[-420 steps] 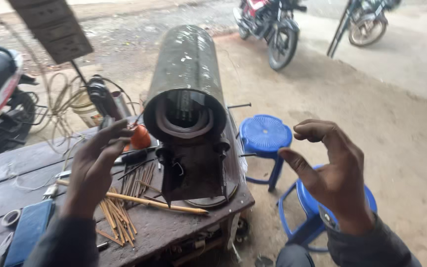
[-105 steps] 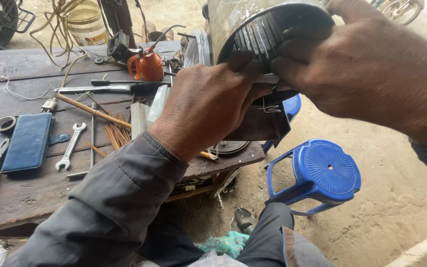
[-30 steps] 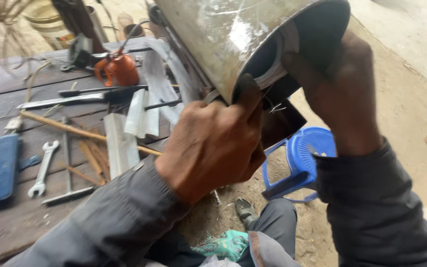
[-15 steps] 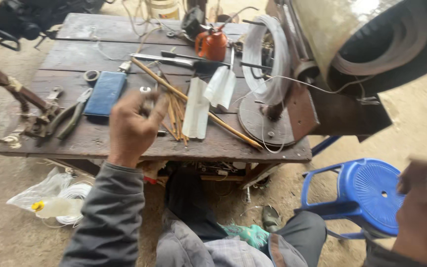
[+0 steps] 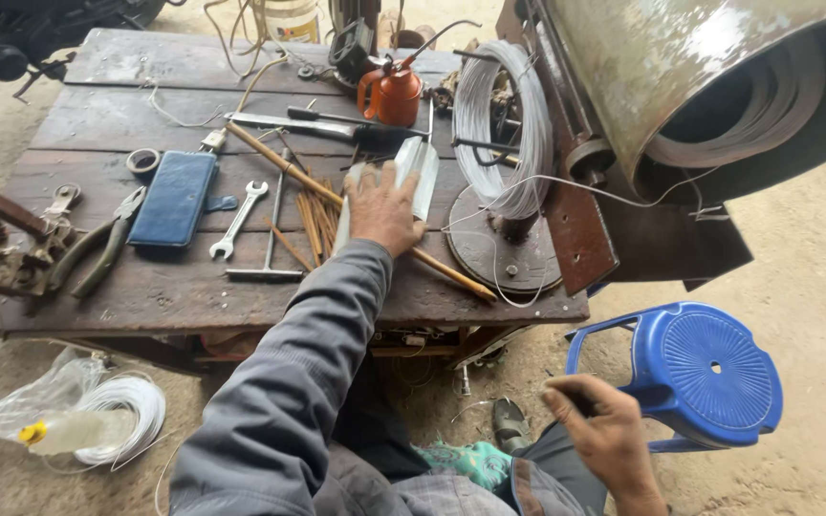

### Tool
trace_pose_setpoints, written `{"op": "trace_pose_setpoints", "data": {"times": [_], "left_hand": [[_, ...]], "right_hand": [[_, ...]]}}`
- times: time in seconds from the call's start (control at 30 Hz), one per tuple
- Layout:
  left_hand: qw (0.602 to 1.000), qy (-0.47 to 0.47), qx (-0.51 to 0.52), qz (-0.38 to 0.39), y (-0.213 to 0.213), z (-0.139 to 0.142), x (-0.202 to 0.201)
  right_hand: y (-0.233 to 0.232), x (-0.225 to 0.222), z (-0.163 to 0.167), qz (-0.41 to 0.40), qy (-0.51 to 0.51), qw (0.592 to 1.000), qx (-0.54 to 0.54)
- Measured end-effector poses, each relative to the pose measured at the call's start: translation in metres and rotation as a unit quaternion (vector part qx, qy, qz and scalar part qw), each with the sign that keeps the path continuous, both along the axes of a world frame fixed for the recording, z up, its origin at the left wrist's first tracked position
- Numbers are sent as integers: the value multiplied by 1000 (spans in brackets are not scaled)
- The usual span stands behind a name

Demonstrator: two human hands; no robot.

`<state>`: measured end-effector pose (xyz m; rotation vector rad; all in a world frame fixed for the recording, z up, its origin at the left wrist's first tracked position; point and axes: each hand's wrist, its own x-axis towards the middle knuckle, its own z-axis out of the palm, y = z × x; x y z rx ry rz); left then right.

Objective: The person winds a length of thin white wire by hand into a coil and inserts it into a cylindrical metal housing. They repeat this process with several coils, using a small metal rod to push and arrange the wire inside the housing.

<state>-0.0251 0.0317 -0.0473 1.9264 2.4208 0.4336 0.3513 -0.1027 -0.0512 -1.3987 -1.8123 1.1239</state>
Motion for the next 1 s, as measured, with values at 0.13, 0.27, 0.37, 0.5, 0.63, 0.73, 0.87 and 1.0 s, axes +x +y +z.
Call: {"op": "trace_pose_setpoints", "data": {"times": [0.13,0.27,0.37,0.5,0.63,0.73,0.87,1.0], "left_hand": [[997,-25,-66,32,12,2,-18],[999,-31,24,32,-3,-17,-58],[992,-79,79,51,-21,-35,-96],[988,-33,106,111,-43,-44,-140],[957,99,237,134,-49,-37,-151],[977,42,182,99,-37,-29,-122],[998,-18,-5,62,-16,-15,-72],[991,-28,-85,103,-18,0,-59]], "right_hand": [[-1,5,-4,19,-28,999,-20],[-1,23,-20,-17,-27,997,-72],[0,30,-35,-48,-32,991,-117],[2,25,-45,-25,-26,993,-114],[2,15,-38,-1,-35,994,-105],[2,7,-24,-2,-50,993,-107],[4,5,-11,11,-65,996,-61],[0,25,-20,11,-54,998,-28]]}}
